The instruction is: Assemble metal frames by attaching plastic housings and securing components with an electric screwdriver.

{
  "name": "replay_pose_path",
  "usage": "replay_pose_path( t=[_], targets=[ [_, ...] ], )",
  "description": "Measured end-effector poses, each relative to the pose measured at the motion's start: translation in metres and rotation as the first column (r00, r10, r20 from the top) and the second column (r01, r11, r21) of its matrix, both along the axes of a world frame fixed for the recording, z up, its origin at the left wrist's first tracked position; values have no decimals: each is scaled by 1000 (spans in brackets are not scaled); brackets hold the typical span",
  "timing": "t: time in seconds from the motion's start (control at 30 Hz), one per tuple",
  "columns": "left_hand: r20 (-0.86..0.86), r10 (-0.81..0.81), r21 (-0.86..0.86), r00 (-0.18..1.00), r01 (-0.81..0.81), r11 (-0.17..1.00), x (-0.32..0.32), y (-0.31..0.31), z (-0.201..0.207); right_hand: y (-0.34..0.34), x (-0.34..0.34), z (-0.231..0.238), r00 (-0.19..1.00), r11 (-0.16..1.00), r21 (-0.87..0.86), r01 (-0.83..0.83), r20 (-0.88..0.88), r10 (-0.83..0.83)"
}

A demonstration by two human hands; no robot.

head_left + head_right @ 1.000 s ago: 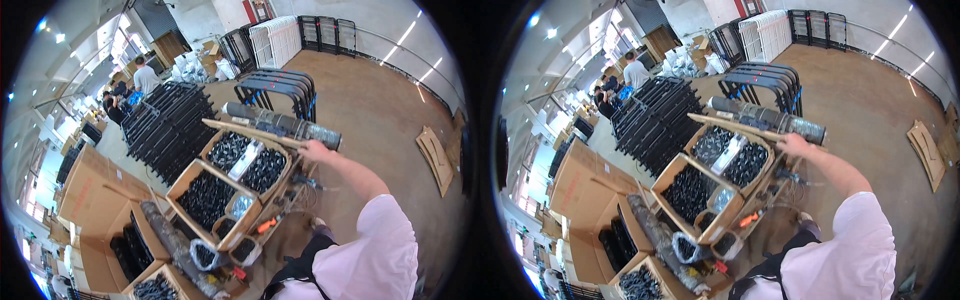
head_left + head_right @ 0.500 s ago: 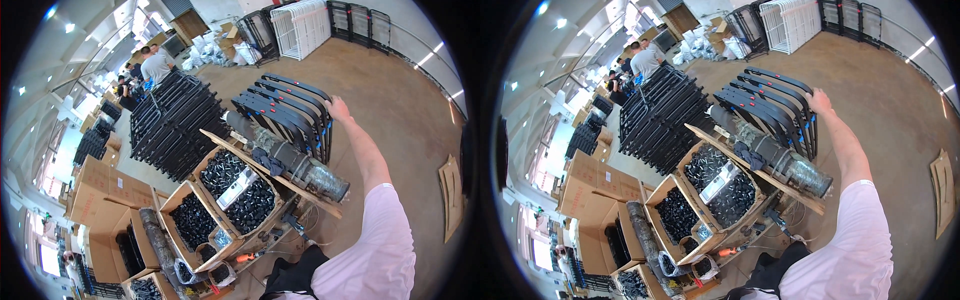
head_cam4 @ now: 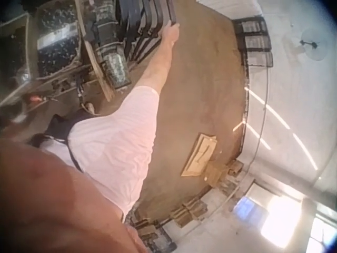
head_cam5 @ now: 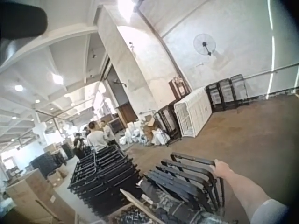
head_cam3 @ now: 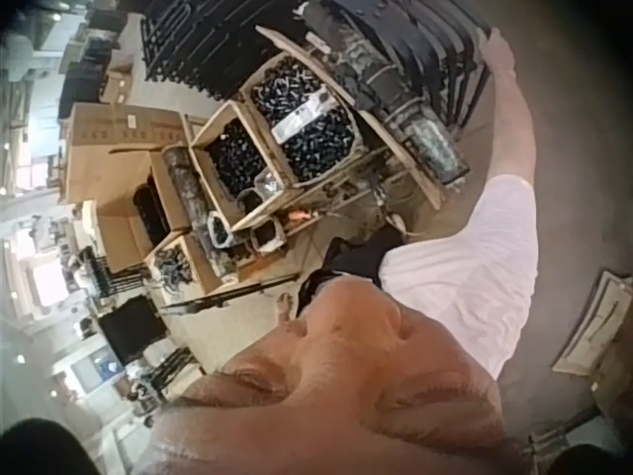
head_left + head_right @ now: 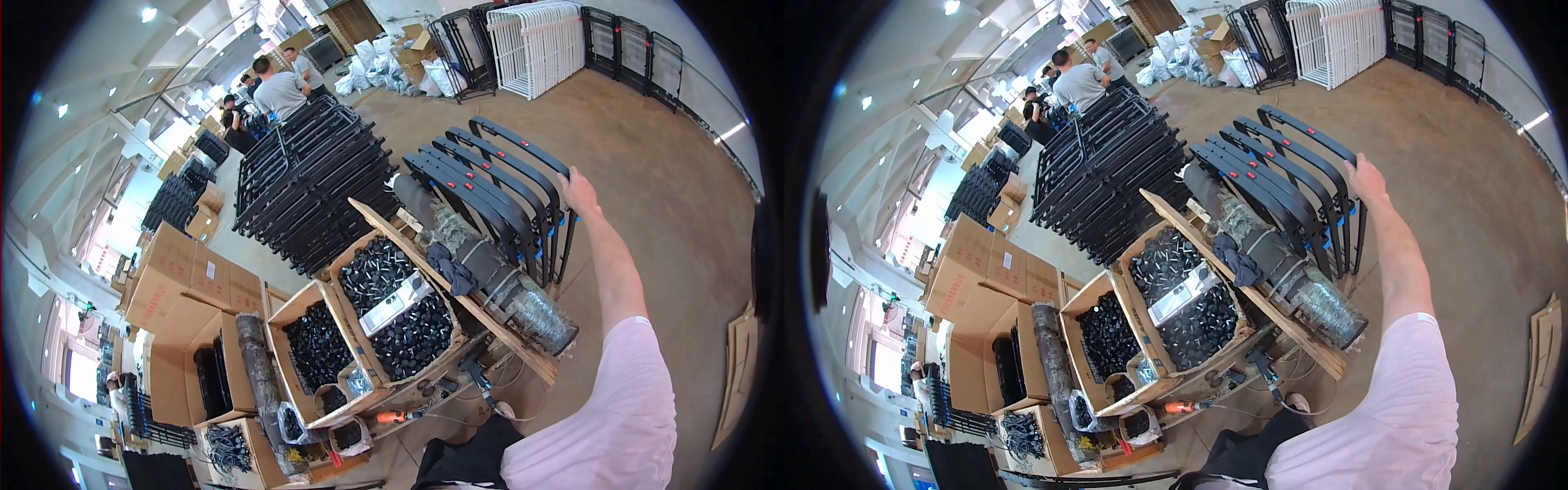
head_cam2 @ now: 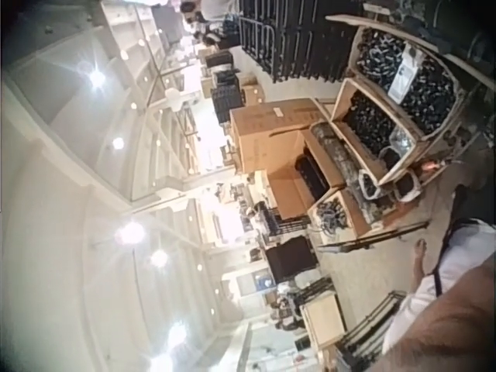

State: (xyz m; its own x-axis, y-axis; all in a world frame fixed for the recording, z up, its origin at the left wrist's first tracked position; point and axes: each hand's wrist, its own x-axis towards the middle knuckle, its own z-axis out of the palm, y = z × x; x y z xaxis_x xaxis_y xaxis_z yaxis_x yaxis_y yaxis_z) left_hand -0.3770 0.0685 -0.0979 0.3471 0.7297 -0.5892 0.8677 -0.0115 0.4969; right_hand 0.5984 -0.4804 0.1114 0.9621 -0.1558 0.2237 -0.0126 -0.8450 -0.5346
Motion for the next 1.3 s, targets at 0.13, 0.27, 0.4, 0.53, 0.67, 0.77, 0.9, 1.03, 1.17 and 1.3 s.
replay_pose_path(
  t=[0.13,0.27,0.4,0.53,0.67,0.77,0.9,1.03,1.17,1.3],
  targets=[
    [-146,-288,222,946,315,923,134,3,38,-37,-45,8,999,999,32,-44,10,43],
    [360,-357,97,862,346,933,363,-75,94,-79,-137,0,999,999,-15,-45,26,45],
    [653,-611,146,448,717,681,548,-204,163,-85,-233,24,1000,998,51,-24,3,24],
    [795,-520,-130,311,926,356,651,-372,187,-96,-347,28,989,974,207,90,-131,-63],
    [675,-129,-704,726,687,180,651,-485,208,-111,-440,-25,968,512,822,248,-189,-166],
    [563,-36,-797,826,554,242,603,-532,216,-203,-539,-202,715,261,737,623,-401,-574],
    [580,-92,-753,809,576,320,564,-528,206,-126,-624,-329,514,-282,492,823,-858,5],
    [558,-150,-785,816,578,225,527,-529,232,-61,-621,-352,771,-684,579,443,-636,-39],
    [623,-188,-749,759,649,135,503,-490,253,-53,-571,-366,808,-676,696,240,-530,-259],
    [684,-198,-702,702,707,82,497,-414,291,-40,-576,-329,904,-550,832,78,-292,-313]
  ],
)
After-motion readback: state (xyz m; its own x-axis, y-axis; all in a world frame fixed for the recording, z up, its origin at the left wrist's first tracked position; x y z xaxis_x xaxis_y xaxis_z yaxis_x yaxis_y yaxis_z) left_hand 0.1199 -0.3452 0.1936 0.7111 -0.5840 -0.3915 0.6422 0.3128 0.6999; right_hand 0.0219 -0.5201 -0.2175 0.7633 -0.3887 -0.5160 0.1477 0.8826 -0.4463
